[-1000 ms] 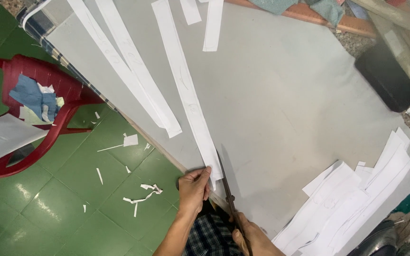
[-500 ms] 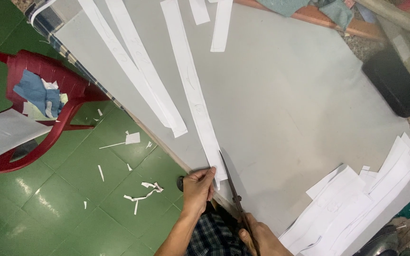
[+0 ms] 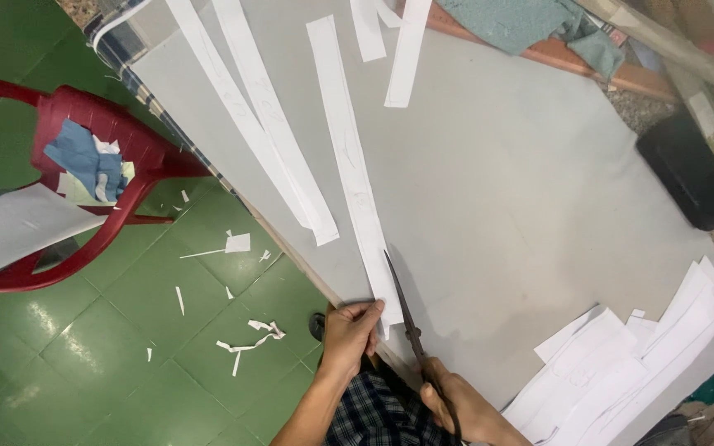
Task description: The person uses large shears to cut a large sheet of white paper with pencil markings into long, narrow strips. The person works on a table, cutting along the drawn lines and occasionally adjusting the paper's position to continue the cuts.
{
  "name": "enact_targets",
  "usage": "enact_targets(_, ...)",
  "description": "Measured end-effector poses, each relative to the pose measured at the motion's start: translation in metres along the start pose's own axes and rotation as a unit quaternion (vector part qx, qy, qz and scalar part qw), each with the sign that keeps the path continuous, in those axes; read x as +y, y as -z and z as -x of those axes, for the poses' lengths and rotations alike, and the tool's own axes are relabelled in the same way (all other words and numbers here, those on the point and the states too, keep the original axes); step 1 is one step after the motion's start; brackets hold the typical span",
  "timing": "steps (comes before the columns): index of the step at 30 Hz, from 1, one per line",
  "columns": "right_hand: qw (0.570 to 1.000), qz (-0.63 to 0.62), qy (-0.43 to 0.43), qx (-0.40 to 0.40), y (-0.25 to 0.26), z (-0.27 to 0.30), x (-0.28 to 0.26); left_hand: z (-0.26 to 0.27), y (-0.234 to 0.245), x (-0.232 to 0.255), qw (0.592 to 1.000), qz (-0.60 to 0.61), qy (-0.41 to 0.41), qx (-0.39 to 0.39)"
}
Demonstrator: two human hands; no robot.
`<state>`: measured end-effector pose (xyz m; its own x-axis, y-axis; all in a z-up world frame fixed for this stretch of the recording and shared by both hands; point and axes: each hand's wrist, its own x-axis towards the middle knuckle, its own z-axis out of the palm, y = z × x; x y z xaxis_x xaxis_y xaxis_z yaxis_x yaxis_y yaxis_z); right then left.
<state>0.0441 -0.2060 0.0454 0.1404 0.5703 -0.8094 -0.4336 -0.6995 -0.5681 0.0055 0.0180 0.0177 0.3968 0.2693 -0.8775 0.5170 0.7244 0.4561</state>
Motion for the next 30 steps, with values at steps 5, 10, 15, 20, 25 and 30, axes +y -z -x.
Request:
enact_targets(5,1.0,0.025,-0.001,-0.002,0.0,-0.012,-0.004,0.0,-0.002,0.003,1.0,-0.007,0.015,0.008)
enact_targets(10,1.0,0.022,-0.001,-0.005,-0.002,-0.008,-0.009,-0.005,0.001,-0.005,1.0,-0.003,0.012,0.006)
enact_targets(15,1.0,0.008,0.001,0.003,-0.003,-0.005,-0.021,-0.008,0.004,-0.008,1.0,0.016,0.017,-0.009)
enact_targets(20,0.999,0.037,0.021,0.027,-0.006,0.001,-0.036,-0.009,0.004,-0.009,1.0,0.014,0.027,-0.001)
enact_targets(25,0.998,0.046,0.003,0.037,-0.007,0.004,-0.047,-0.009,0.004,-0.009,0.999,0.021,0.024,0.0)
enact_targets(30,0.994,0.103,0.008,0.041,-0.007,0.0,-0.044,-0.007,0.003,-0.005,0.999,0.012,0.033,-0.005)
